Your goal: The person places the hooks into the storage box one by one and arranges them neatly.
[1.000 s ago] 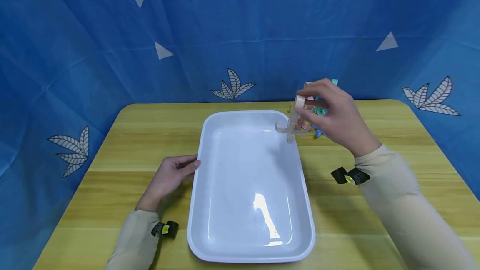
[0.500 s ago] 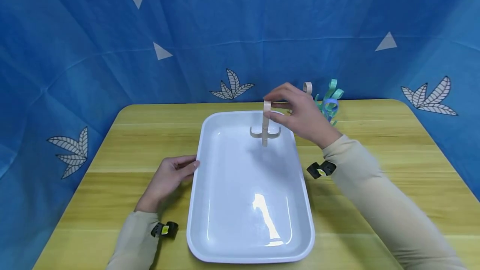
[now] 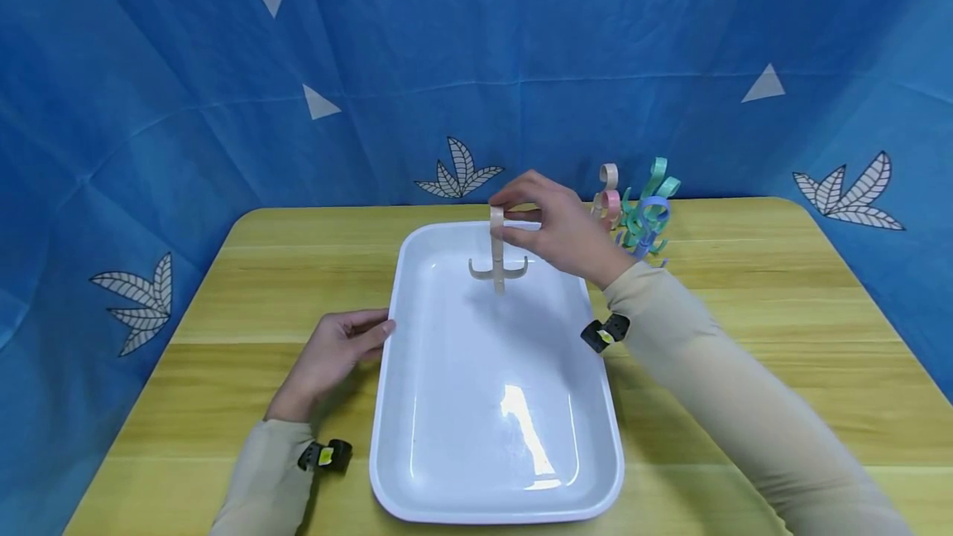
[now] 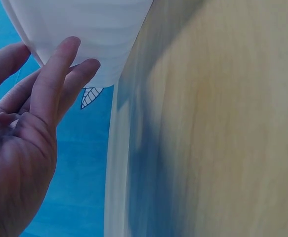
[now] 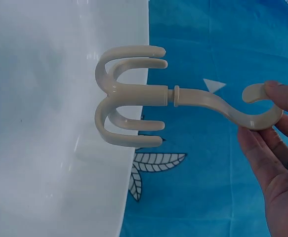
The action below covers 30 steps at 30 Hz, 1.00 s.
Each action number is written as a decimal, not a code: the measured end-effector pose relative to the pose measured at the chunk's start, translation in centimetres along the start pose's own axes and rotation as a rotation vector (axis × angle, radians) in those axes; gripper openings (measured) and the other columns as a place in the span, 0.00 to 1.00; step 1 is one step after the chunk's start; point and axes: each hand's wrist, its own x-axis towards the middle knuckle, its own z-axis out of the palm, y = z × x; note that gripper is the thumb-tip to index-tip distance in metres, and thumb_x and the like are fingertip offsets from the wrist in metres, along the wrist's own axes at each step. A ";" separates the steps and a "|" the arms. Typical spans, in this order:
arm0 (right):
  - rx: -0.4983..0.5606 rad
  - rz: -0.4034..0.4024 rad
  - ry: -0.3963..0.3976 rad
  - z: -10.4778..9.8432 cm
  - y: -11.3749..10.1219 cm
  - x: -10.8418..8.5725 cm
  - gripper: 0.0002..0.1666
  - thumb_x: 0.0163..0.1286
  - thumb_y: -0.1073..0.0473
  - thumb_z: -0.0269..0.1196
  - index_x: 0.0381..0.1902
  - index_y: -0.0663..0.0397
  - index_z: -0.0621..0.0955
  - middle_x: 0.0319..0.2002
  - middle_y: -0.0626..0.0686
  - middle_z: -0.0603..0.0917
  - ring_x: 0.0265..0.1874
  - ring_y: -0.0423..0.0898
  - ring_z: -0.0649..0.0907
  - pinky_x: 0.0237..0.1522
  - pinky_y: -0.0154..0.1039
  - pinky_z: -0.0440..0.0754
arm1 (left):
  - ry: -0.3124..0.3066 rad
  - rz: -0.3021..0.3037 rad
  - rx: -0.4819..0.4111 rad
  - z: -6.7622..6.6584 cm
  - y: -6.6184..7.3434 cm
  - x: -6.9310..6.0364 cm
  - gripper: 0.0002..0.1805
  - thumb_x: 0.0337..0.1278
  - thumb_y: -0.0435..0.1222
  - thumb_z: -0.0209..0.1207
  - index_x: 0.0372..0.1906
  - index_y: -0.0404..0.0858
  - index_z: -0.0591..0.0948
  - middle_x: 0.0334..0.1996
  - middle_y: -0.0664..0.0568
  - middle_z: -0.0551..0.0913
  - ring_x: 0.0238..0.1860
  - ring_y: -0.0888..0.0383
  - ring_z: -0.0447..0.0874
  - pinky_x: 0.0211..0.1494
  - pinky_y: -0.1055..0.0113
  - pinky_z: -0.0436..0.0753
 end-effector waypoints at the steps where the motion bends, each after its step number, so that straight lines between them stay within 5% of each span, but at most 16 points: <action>1: -0.001 0.009 -0.002 0.1 0.0 0.1 0.19 0.65 0.62 0.69 0.53 0.58 0.82 0.48 0.49 0.76 0.52 0.47 0.81 0.56 0.38 0.79 | -0.003 0.002 -0.002 0.0 0.0 0.0 0.26 0.67 0.42 0.62 0.60 0.27 0.77 0.56 0.37 0.80 0.53 0.48 0.82 0.50 0.60 0.84; 13: -0.022 0.023 -0.022 0.7 -0.8 1.1 0.18 0.66 0.61 0.69 0.54 0.56 0.82 0.48 0.48 0.77 0.51 0.45 0.81 0.55 0.36 0.79 | -0.013 0.011 -0.002 0.0 -0.2 0.1 0.27 0.67 0.42 0.62 0.62 0.27 0.76 0.57 0.37 0.79 0.54 0.48 0.81 0.51 0.60 0.84; 30: -0.031 0.089 -0.133 4.2 0.4 3.6 0.20 0.66 0.63 0.69 0.55 0.57 0.80 0.51 0.49 0.76 0.52 0.44 0.77 0.57 0.37 0.78 | -0.014 0.029 -0.009 -0.2 -0.3 0.3 0.28 0.66 0.43 0.63 0.62 0.27 0.75 0.58 0.37 0.78 0.55 0.49 0.81 0.51 0.61 0.83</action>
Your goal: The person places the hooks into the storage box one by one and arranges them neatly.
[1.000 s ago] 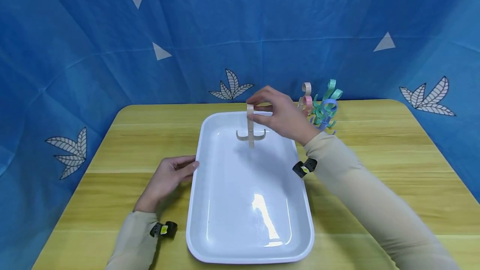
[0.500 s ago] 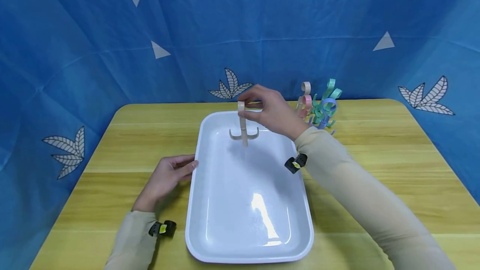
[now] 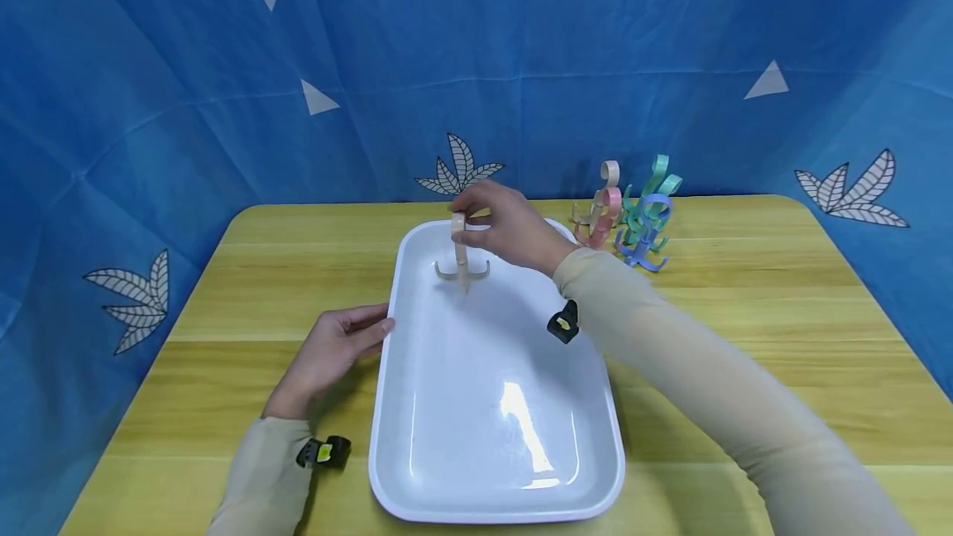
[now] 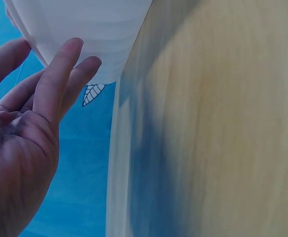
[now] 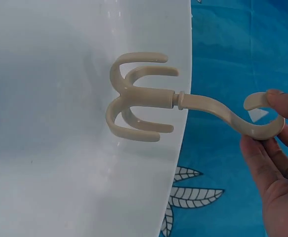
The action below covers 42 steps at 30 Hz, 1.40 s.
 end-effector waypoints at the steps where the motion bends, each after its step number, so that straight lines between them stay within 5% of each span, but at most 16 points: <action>1: 0.002 0.002 -0.003 0.2 0.0 0.2 0.21 0.65 0.63 0.69 0.56 0.57 0.80 0.51 0.49 0.76 0.52 0.44 0.77 0.57 0.36 0.78 | 0.001 0.001 0.001 0.0 0.1 0.0 0.28 0.66 0.43 0.63 0.63 0.27 0.75 0.58 0.37 0.78 0.55 0.49 0.81 0.51 0.61 0.83; 11: -0.041 -0.003 -0.065 1.3 0.1 1.0 0.21 0.66 0.63 0.68 0.56 0.59 0.79 0.50 0.50 0.74 0.52 0.45 0.77 0.56 0.33 0.78 | 0.001 -0.019 0.020 -0.1 0.0 0.2 0.28 0.65 0.44 0.63 0.63 0.29 0.76 0.58 0.37 0.78 0.55 0.47 0.81 0.51 0.62 0.83; 27: -0.193 -0.005 -0.028 0.7 0.2 0.1 0.22 0.69 0.53 0.67 0.58 0.50 0.78 0.56 0.47 0.71 0.57 0.48 0.73 0.59 0.40 0.76 | -0.005 -0.022 0.006 -0.1 0.0 0.0 0.29 0.65 0.45 0.63 0.63 0.31 0.76 0.59 0.40 0.78 0.54 0.49 0.81 0.51 0.60 0.84; 42: -0.134 -0.022 0.057 -3.5 -0.7 -4.2 0.21 0.67 0.58 0.68 0.56 0.57 0.80 0.52 0.51 0.76 0.55 0.48 0.77 0.61 0.43 0.76 | -0.029 -0.010 0.016 -0.1 0.2 0.1 0.26 0.68 0.41 0.61 0.62 0.28 0.76 0.57 0.36 0.79 0.53 0.47 0.82 0.50 0.60 0.84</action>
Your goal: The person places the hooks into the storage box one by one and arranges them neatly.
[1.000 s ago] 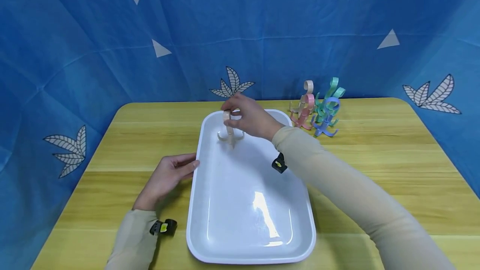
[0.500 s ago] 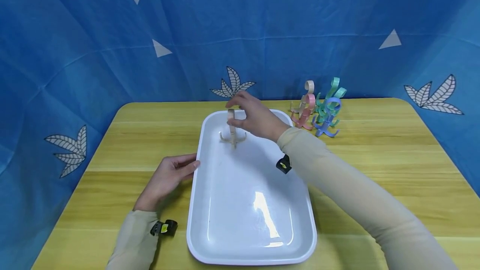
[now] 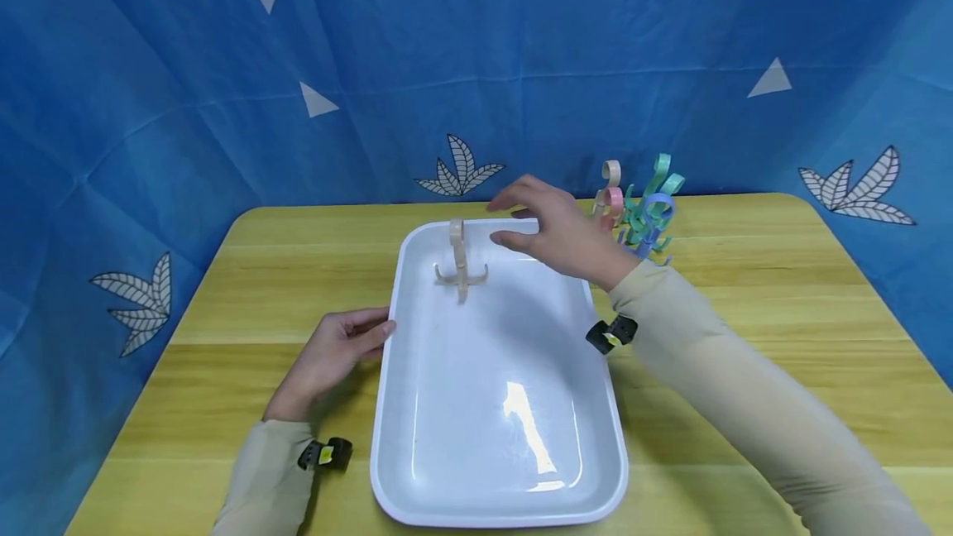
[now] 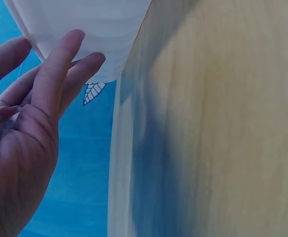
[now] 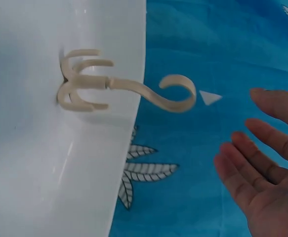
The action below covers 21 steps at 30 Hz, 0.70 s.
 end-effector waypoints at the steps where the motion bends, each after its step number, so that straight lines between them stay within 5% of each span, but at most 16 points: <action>1: 0.007 -0.003 0.013 -0.3 0.1 -0.4 0.20 0.67 0.59 0.68 0.56 0.57 0.80 0.51 0.51 0.77 0.55 0.48 0.77 0.61 0.43 0.76 | -0.002 -0.002 -0.001 0.0 0.0 0.0 0.26 0.68 0.41 0.61 0.62 0.28 0.76 0.57 0.37 0.79 0.53 0.47 0.82 0.50 0.60 0.84; 10: 0.066 -0.049 0.126 -2.9 1.0 -3.8 0.14 0.70 0.61 0.65 0.52 0.56 0.82 0.49 0.50 0.79 0.52 0.49 0.81 0.57 0.48 0.79 | -0.010 -0.002 -0.006 0.0 0.1 0.0 0.26 0.68 0.41 0.60 0.62 0.27 0.75 0.57 0.36 0.78 0.53 0.47 0.81 0.51 0.60 0.84; 21: 0.009 -0.062 0.240 -5.6 2.1 -6.6 0.11 0.70 0.64 0.64 0.50 0.54 0.84 0.47 0.47 0.81 0.47 0.43 0.81 0.52 0.33 0.80 | -0.041 0.015 -0.018 -0.3 0.3 0.1 0.26 0.68 0.38 0.60 0.63 0.25 0.74 0.58 0.34 0.77 0.54 0.46 0.81 0.51 0.60 0.84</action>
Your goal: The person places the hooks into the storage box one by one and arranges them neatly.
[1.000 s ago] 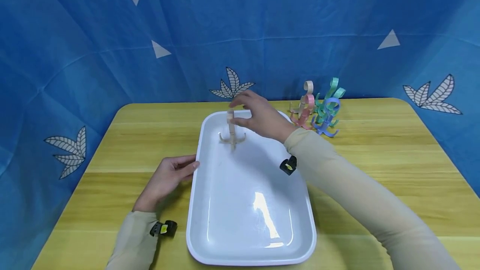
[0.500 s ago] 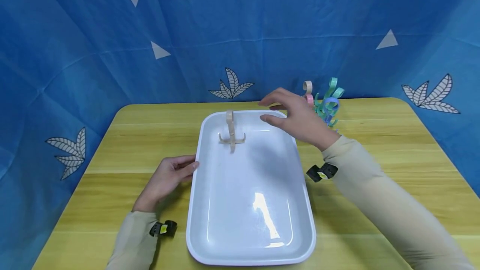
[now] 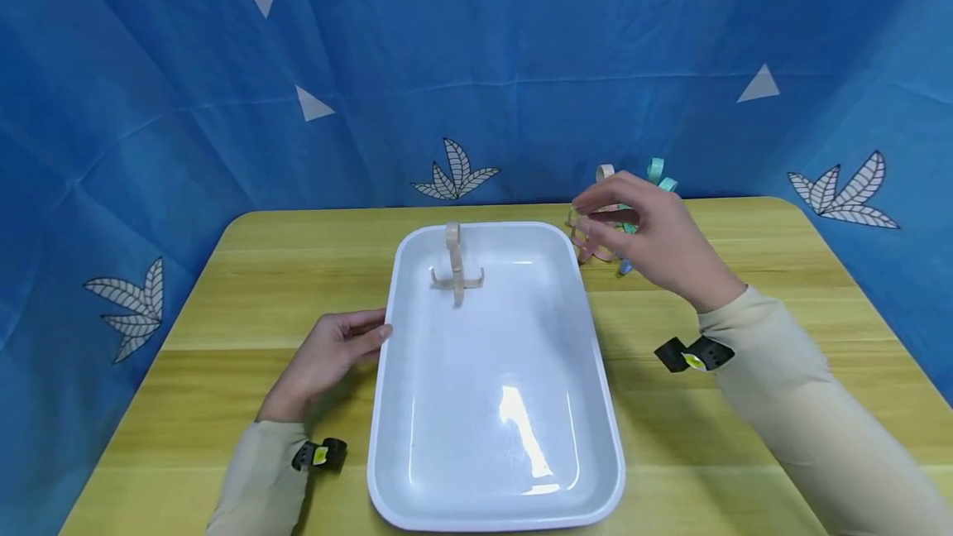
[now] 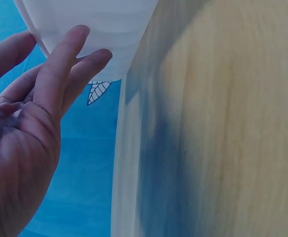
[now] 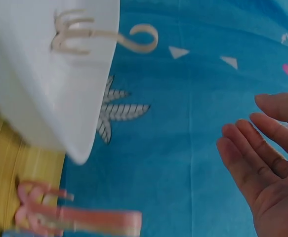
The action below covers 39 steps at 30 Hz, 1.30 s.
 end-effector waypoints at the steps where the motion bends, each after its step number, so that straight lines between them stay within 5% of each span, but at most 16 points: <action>1: -0.019 0.001 0.006 -0.3 0.2 -0.2 0.11 0.70 0.63 0.64 0.50 0.54 0.84 0.47 0.47 0.81 0.47 0.43 0.81 0.52 0.31 0.79 | -0.002 0.000 -0.001 0.0 0.0 0.0 0.26 0.68 0.38 0.60 0.63 0.25 0.73 0.58 0.34 0.77 0.54 0.46 0.81 0.51 0.60 0.84; 7: -0.125 0.054 0.079 -2.4 1.8 -1.8 0.11 0.71 0.59 0.64 0.50 0.54 0.84 0.47 0.44 0.80 0.46 0.39 0.79 0.50 0.24 0.76 | -0.012 0.004 0.004 -0.1 -0.1 0.1 0.27 0.68 0.39 0.60 0.64 0.25 0.73 0.58 0.34 0.77 0.54 0.46 0.81 0.51 0.60 0.84; 18: -0.099 0.188 0.254 -4.3 4.7 -2.9 0.17 0.71 0.59 0.63 0.56 0.58 0.80 0.50 0.50 0.77 0.51 0.41 0.77 0.55 0.28 0.75 | -0.028 0.004 -0.004 -0.5 -0.2 0.1 0.27 0.68 0.39 0.60 0.63 0.25 0.73 0.58 0.34 0.77 0.56 0.46 0.80 0.53 0.60 0.83; 29: -0.087 0.332 0.229 -4.2 7.4 -2.6 0.23 0.73 0.52 0.61 0.60 0.58 0.78 0.54 0.52 0.74 0.56 0.52 0.76 0.55 0.39 0.79 | -0.031 0.008 -0.013 -0.5 -0.3 0.2 0.27 0.68 0.39 0.61 0.63 0.24 0.74 0.57 0.33 0.78 0.55 0.46 0.80 0.52 0.60 0.83; 39: -0.127 0.291 0.186 -3.0 9.7 -2.4 0.22 0.73 0.57 0.62 0.59 0.65 0.77 0.56 0.60 0.73 0.60 0.59 0.71 0.63 0.60 0.69 | -0.023 0.012 0.030 -0.6 -0.3 0.4 0.27 0.67 0.40 0.62 0.62 0.25 0.75 0.56 0.36 0.79 0.54 0.48 0.81 0.51 0.61 0.84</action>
